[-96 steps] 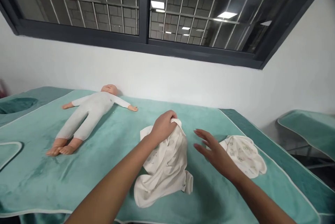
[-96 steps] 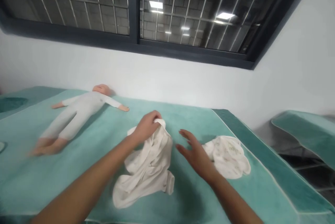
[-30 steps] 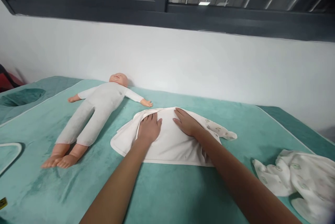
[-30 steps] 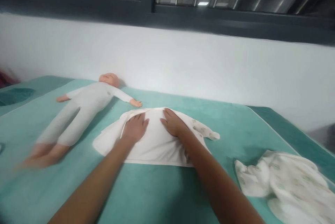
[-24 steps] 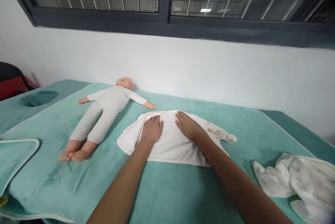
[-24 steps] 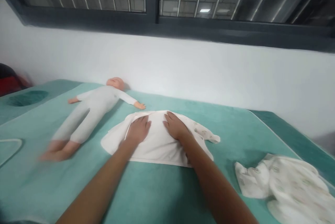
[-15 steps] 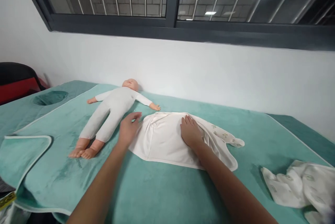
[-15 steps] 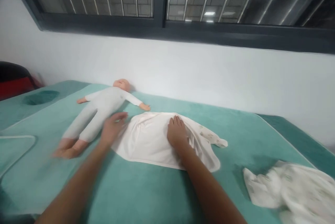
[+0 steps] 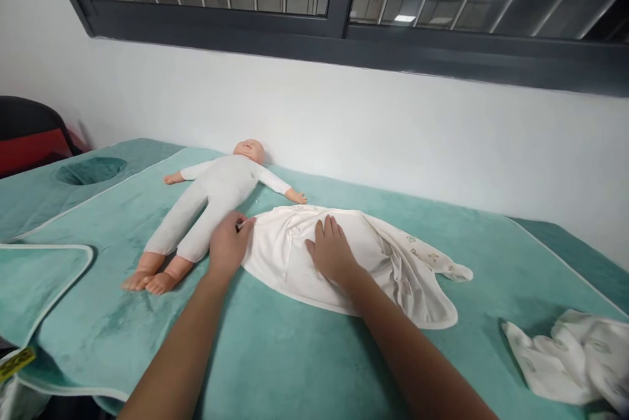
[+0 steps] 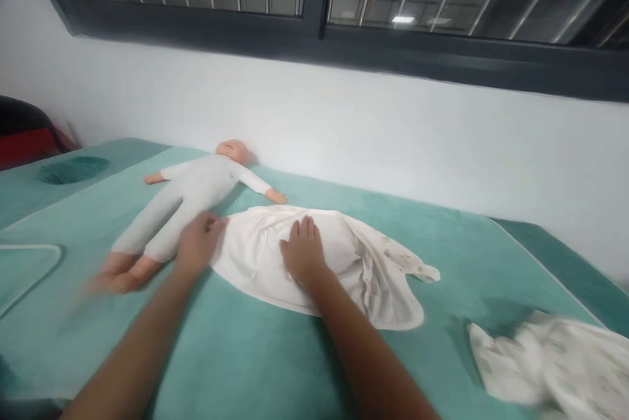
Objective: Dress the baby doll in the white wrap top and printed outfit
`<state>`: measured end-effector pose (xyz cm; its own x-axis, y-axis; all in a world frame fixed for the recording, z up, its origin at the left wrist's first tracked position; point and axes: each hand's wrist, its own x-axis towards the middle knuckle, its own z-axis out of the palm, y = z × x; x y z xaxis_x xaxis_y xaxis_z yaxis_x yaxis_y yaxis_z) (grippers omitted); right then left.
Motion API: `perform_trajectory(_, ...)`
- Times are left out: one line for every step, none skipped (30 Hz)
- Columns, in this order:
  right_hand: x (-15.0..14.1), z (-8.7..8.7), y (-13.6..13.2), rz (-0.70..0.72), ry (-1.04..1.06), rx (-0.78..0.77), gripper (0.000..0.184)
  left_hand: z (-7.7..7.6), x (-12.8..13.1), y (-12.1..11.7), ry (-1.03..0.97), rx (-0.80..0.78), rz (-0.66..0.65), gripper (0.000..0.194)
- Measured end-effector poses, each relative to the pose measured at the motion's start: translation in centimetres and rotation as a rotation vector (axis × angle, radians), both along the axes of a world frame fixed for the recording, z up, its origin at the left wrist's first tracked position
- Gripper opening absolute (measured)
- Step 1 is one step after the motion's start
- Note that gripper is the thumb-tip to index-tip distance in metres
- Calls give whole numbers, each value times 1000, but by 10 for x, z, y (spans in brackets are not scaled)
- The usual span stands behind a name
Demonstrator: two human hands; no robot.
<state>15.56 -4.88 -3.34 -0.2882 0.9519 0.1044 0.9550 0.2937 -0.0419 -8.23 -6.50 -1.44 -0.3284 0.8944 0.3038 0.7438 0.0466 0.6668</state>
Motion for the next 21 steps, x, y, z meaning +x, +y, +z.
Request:
perform_trajectory(-5, 0, -1, 16, 23, 15, 63, 1, 0, 4, 22, 48, 38, 26)
perform_trajectory(-9, 0, -2, 57, 54, 25, 59, 1, 0, 7, 55, 76, 71, 25)
perform_trajectory(-10, 1, -3, 112, 88, 25, 55, 1, 1, 10, 88, 89, 94, 25)
perform_trajectory(-10, 1, -4, 167, 126, 17, 51, 1, 1, 13, 113, 100, 113, 25)
perform_trajectory(-9, 2, -4, 206, 166, 7, 48, 1, 1, 16, 125, 113, 136, 25)
perform_trajectory(-7, 2, -4, 225, 205, -2, 45, 0, 2, 18, 124, 132, 162, 25)
perform_trajectory(-5, 2, -3, 222, 241, -5, 43, -1, 1, 20, 118, 156, 187, 25)
perform_trajectory(-3, 2, -2, 204, 268, -1, 42, -2, 1, 21, 108, 183, 202, 25)
perform_trajectory(-2, 1, -1, 176, 282, 5, 43, -3, 0, 23, 99, 214, 201, 25)
perform_trajectory(-2, 1, 1, 146, 282, 11, 44, -4, 0, 24, 93, 250, 185, 23)
perform_trajectory(-2, 0, 3, 119, 269, 14, 46, -5, 0, 25, 94, 297, 161, 23)
perform_trajectory(-3, -1, 4, 101, 248, 13, 49, -7, 0, 25, 107, 352, 134, 22)
perform_trajectory(-4, -2, 6, 92, 223, 9, 53, -8, 1, 24, 131, 408, 105, 23)
perform_trajectory(-5, -2, 7, 94, 198, 2, 56, -9, 3, 22, 168, 458, 79, 24)
perform_trajectory(-5, -2, 7, 103, 177, -4, 59, -10, 5, 18, 214, 486, 55, 24)
perform_trajectory(-6, -2, 7, 115, 159, -9, 60, -11, 8, 14, 262, 482, 30, 25)
perform_trajectory(-5, -2, 7, 127, 146, -12, 60, -12, 11, 8, 307, 445, 5, 24)
perform_trajectory(-5, -1, 6, 135, 137, -14, 59, -12, 14, 2, 345, 383, -8, 24)
perform_trajectory(-4, -1, 4, 141, 131, -15, 57, -13, 17, -4, 376, 310, 0, 25)
perform_trajectory(-3, 0, 3, 145, 130, -16, 56, -14, 20, -11, 403, 236, 23, 29)
perform_trajectory(-2, 0, 1, 145, 133, -18, 55, -14, 22, -17, 427, 171, 52, 33)
